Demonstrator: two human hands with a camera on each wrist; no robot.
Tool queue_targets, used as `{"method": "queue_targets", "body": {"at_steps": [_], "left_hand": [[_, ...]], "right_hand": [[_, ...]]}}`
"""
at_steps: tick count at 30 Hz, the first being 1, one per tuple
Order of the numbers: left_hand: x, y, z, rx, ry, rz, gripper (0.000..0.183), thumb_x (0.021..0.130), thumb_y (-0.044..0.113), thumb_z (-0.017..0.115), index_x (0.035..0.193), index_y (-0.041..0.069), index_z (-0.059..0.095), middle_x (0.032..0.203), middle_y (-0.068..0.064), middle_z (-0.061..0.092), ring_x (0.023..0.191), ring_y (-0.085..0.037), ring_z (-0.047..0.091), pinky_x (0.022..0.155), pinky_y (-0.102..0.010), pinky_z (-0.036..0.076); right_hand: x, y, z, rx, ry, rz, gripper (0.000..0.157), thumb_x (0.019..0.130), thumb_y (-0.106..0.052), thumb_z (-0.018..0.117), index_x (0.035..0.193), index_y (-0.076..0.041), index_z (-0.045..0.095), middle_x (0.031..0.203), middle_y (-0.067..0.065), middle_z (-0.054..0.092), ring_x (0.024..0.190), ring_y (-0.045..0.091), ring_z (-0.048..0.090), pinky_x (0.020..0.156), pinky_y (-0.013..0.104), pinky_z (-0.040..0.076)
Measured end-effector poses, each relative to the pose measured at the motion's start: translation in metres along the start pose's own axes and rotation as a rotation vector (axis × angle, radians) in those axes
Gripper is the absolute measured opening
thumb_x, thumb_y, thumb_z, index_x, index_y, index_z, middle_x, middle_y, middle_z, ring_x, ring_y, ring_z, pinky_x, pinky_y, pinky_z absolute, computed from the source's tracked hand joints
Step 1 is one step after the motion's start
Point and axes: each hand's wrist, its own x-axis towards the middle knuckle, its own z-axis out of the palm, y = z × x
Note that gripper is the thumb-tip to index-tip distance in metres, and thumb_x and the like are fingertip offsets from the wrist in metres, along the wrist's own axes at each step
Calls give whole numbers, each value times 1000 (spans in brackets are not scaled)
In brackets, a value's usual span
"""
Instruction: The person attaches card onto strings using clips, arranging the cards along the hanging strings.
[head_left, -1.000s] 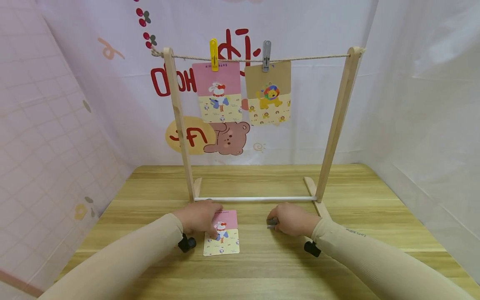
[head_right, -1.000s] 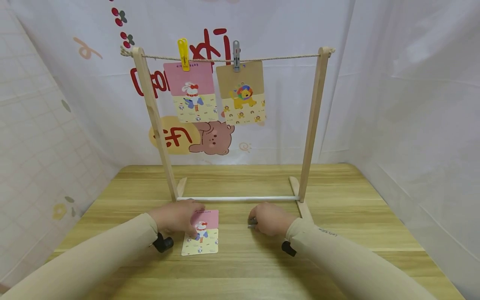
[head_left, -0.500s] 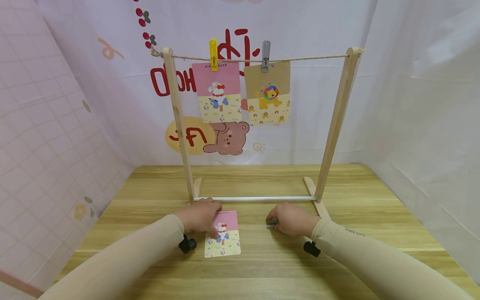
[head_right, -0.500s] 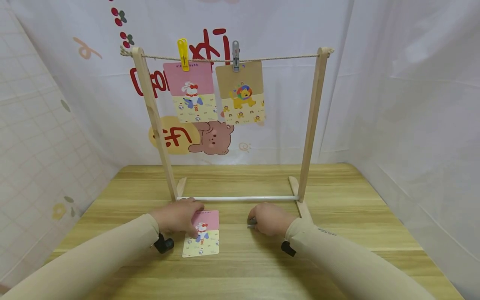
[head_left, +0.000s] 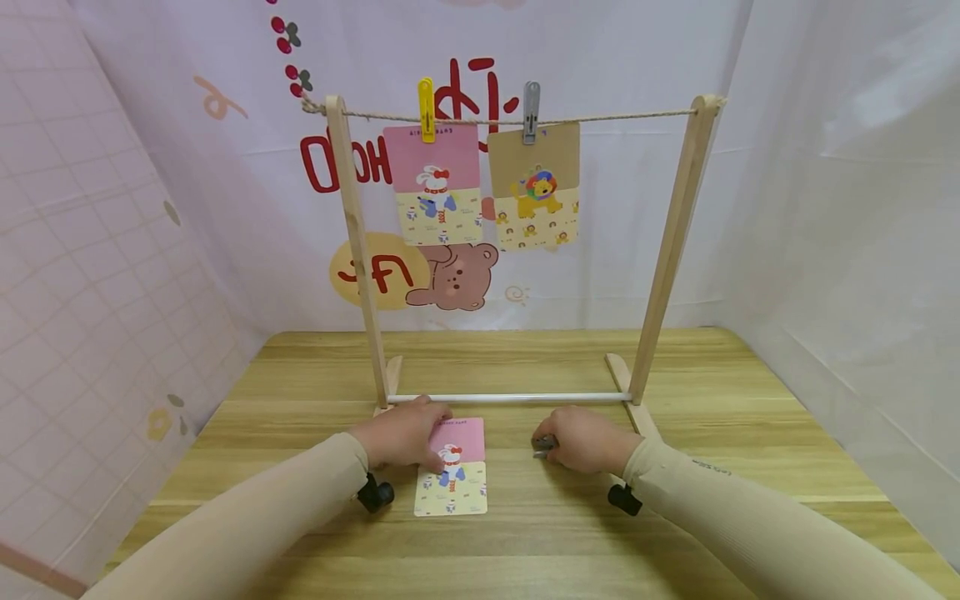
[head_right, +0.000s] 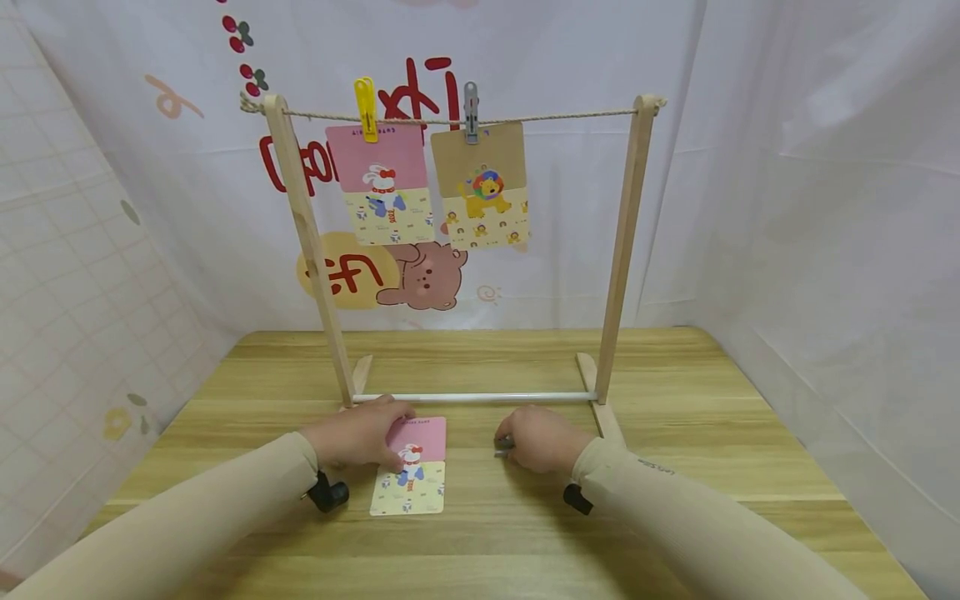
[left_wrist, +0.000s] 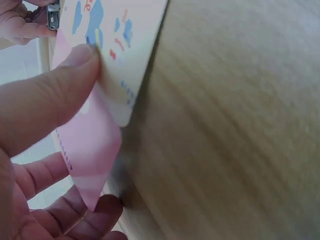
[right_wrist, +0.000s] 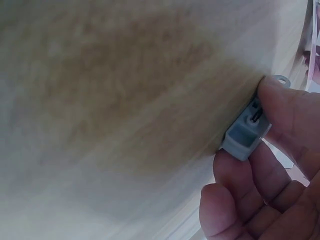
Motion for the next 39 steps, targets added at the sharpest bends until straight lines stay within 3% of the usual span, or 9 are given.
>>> {"method": "queue_targets", "body": {"at_steps": [9, 21, 26, 39], "left_hand": [[2, 4, 0, -52, 18, -20, 69, 69, 42, 79, 129, 25, 49, 110, 5, 49, 90, -11, 52, 83, -33, 45], [3, 7, -1, -122, 75, -16, 52, 81, 36, 71, 128, 26, 53, 120, 4, 51, 104, -14, 49, 96, -40, 41], [2, 8, -1, -168, 108, -10, 44, 87, 32, 64, 129, 26, 54, 125, 3, 51, 110, -14, 48, 99, -40, 40], [7, 10, 0, -342, 153, 5, 41, 86, 29, 66, 126, 25, 56, 106, 8, 56, 89, -14, 52, 71, -27, 45]], "right_hand": [[0, -1, 0, 13, -7, 20, 22, 81, -25, 71, 101, -16, 70, 92, -6, 68, 80, 6, 61, 71, 27, 49], [-3, 2, 4, 22, 21, 23, 27, 82, -30, 70, 106, -17, 69, 90, -8, 63, 75, 4, 52, 68, 25, 45], [-3, 4, 7, 47, 69, 5, 28, 83, -31, 68, 107, -17, 67, 88, -9, 62, 76, 5, 54, 69, 25, 45], [-1, 4, 8, 158, 189, 47, 28, 87, -29, 64, 112, -16, 62, 73, -13, 54, 64, 3, 49, 59, 21, 42]]}}
